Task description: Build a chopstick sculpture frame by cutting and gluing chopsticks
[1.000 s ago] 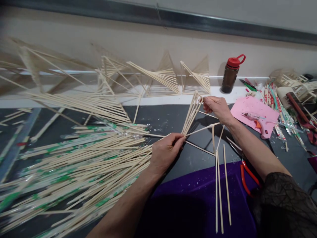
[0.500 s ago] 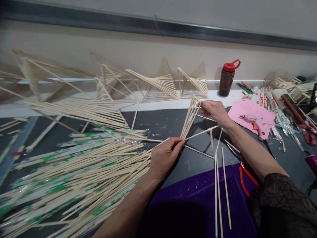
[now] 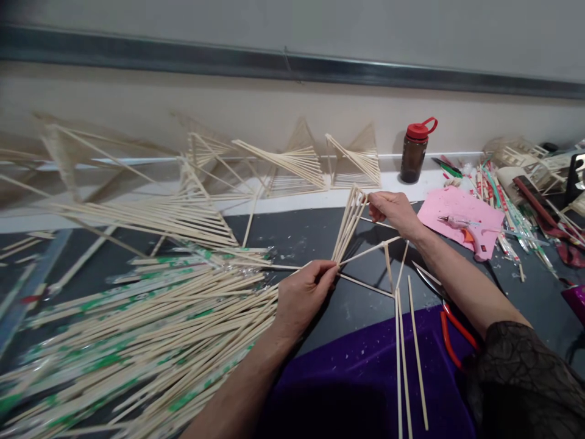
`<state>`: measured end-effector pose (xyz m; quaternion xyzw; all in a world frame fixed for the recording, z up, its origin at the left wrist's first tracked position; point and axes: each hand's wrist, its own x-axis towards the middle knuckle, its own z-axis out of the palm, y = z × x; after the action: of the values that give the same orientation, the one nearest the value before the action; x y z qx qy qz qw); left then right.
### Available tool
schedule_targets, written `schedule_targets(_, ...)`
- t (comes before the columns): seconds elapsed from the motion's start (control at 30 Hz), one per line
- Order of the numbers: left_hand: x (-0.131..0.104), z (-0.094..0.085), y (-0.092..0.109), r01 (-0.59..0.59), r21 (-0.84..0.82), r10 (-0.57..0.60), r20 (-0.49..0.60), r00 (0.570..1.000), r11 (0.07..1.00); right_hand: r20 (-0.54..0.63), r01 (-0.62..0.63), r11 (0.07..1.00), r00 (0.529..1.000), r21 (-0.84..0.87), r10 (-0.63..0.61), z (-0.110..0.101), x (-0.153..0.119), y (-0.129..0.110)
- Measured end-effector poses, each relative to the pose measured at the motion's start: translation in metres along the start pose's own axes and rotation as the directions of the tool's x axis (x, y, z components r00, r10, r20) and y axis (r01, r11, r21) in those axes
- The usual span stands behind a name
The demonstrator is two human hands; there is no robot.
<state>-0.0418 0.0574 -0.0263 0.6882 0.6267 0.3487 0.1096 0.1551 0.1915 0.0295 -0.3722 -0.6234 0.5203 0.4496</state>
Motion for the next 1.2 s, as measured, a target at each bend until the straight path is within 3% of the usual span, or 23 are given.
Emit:
schedule_targets(0.4, 0.000, 0.001, -0.001, 0.004, -0.005, -0.004, -0.003, 1.000, 1.000, 0.029, 0.018, 0.999, 0.999, 0.041, -0.019, -0.002, 0.000, 0.001)
schedule_targets(0.7, 0.000, 0.002, 0.000, 0.027, -0.038, -0.026, 0.020, 0.999, 0.999, 0.029, -0.064, 0.998, 0.998, -0.015, 0.064, -0.012, 0.002, 0.003)
schedule_targets(0.83, 0.000, 0.006, -0.001, 0.036, -0.050, -0.034, 0.030, 0.999, 0.998, -0.102, -0.069, 0.996, 0.993, -0.057, 0.063, -0.033, 0.004, -0.009)
schedule_targets(0.93, 0.001, 0.008, 0.000, 0.035, -0.035, -0.034, 0.033, 0.999, 0.999, -0.208, -0.034, 0.994, 0.978, -0.100, 0.013, -0.046, 0.002, -0.034)
schedule_targets(1.1, 0.003, 0.008, 0.004, 0.004, 0.019, -0.005, 0.046, 0.999, 1.000, -0.196, -0.002, 0.995, 0.980, -0.102, -0.018, -0.040, -0.038, -0.084)
schedule_targets(1.2, 0.004, 0.009, 0.006, -0.020, 0.052, 0.017, 0.069, 0.997, 0.998, -0.082, -0.009, 0.993, 0.997, -0.115, -0.001, -0.020, -0.084, -0.092)
